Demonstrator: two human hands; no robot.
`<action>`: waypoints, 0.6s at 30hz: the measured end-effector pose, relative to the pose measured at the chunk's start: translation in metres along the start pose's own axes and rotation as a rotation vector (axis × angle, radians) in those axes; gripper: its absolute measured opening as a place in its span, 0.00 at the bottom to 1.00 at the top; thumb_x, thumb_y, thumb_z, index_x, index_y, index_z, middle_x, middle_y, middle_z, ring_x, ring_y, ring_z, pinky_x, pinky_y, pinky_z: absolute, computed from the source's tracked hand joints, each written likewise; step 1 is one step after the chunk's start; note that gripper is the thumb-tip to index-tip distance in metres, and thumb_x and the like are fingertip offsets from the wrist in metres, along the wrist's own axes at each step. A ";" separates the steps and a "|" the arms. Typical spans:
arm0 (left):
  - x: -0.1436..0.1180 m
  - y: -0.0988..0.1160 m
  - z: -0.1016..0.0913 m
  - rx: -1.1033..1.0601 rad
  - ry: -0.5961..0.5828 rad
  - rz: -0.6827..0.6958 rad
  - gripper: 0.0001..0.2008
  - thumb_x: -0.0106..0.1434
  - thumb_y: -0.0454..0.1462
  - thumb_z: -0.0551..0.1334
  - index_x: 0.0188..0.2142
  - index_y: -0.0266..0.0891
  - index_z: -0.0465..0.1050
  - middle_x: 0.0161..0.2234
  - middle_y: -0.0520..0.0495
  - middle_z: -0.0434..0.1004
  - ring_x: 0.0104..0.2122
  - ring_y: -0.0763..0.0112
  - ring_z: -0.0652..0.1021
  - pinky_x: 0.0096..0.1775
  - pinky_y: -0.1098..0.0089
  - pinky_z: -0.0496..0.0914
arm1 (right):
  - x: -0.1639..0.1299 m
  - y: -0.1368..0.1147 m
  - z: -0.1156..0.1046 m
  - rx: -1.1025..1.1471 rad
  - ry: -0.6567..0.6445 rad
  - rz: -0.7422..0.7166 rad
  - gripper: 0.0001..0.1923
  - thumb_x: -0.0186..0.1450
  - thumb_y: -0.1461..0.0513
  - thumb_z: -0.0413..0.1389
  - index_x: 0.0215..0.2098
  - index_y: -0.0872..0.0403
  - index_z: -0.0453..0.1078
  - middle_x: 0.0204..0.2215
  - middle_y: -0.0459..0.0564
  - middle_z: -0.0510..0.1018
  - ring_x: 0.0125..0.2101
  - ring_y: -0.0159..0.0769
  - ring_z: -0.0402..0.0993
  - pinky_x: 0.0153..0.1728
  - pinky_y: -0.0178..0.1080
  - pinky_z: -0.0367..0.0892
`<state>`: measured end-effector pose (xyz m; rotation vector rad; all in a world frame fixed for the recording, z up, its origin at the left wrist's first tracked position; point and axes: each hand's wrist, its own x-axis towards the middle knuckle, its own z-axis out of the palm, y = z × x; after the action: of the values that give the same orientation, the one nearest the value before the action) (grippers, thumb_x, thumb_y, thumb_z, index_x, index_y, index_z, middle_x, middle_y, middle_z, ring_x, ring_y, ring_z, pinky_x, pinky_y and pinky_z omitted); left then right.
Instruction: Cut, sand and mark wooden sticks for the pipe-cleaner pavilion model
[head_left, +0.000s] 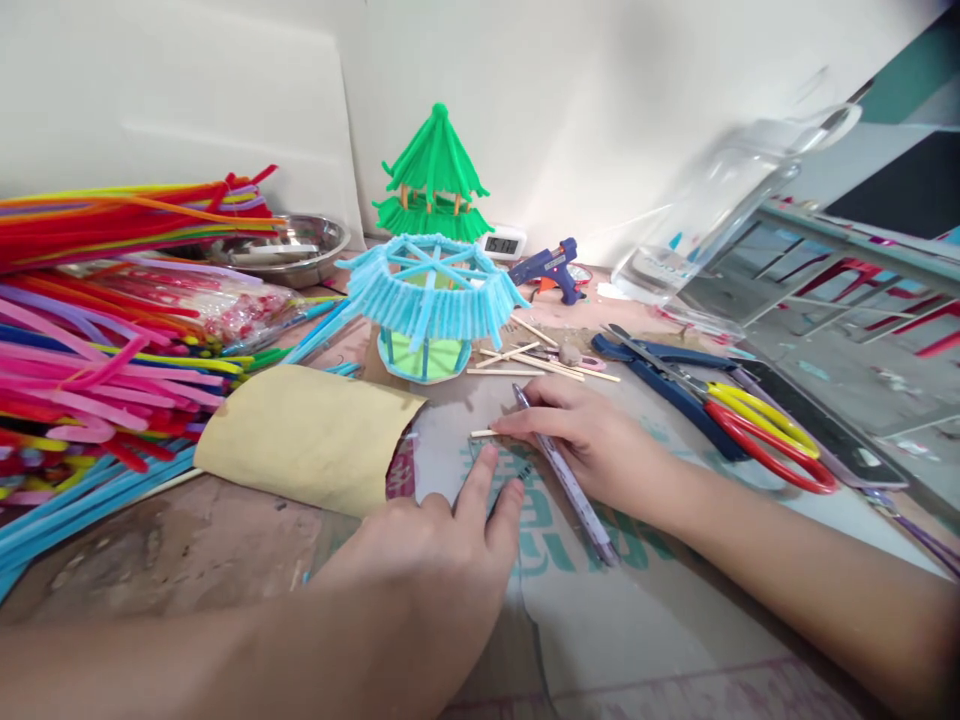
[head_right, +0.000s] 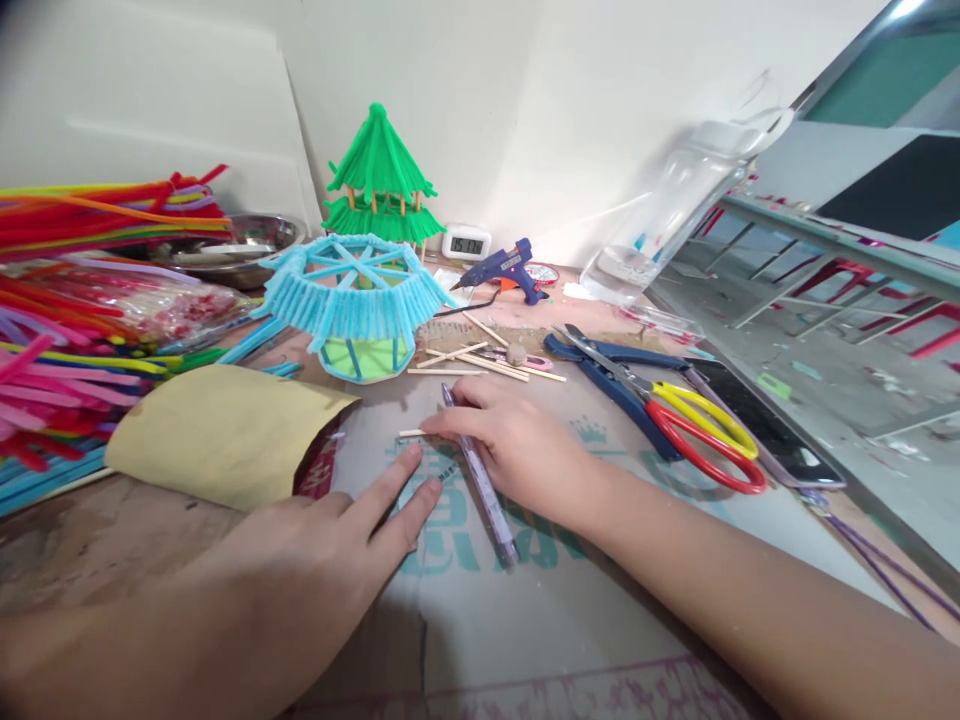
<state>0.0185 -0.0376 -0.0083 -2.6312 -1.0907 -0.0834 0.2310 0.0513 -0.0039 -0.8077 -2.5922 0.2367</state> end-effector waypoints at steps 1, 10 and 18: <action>0.000 0.000 -0.001 -0.001 -0.005 0.002 0.27 0.62 0.33 0.56 0.62 0.40 0.68 0.61 0.33 0.66 0.19 0.67 0.77 0.15 0.68 0.65 | 0.000 0.000 0.000 0.000 -0.005 0.002 0.13 0.70 0.68 0.51 0.44 0.56 0.78 0.31 0.50 0.68 0.33 0.36 0.65 0.31 0.36 0.59; 0.002 -0.005 -0.004 -0.001 -0.027 0.030 0.27 0.60 0.31 0.56 0.60 0.40 0.69 0.60 0.32 0.67 0.18 0.67 0.77 0.15 0.69 0.64 | 0.000 -0.002 -0.002 0.008 -0.014 0.005 0.13 0.69 0.68 0.52 0.45 0.58 0.78 0.32 0.52 0.69 0.33 0.36 0.66 0.32 0.36 0.59; 0.002 -0.005 -0.005 -0.019 -0.016 0.040 0.24 0.64 0.34 0.56 0.59 0.40 0.70 0.60 0.31 0.66 0.19 0.66 0.78 0.15 0.69 0.66 | 0.001 -0.002 0.000 0.010 0.004 -0.017 0.11 0.68 0.69 0.53 0.44 0.58 0.78 0.31 0.51 0.69 0.32 0.35 0.66 0.32 0.35 0.59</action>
<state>0.0163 -0.0346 -0.0018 -2.6736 -1.0467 -0.0652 0.2293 0.0501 -0.0028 -0.7812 -2.5914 0.2431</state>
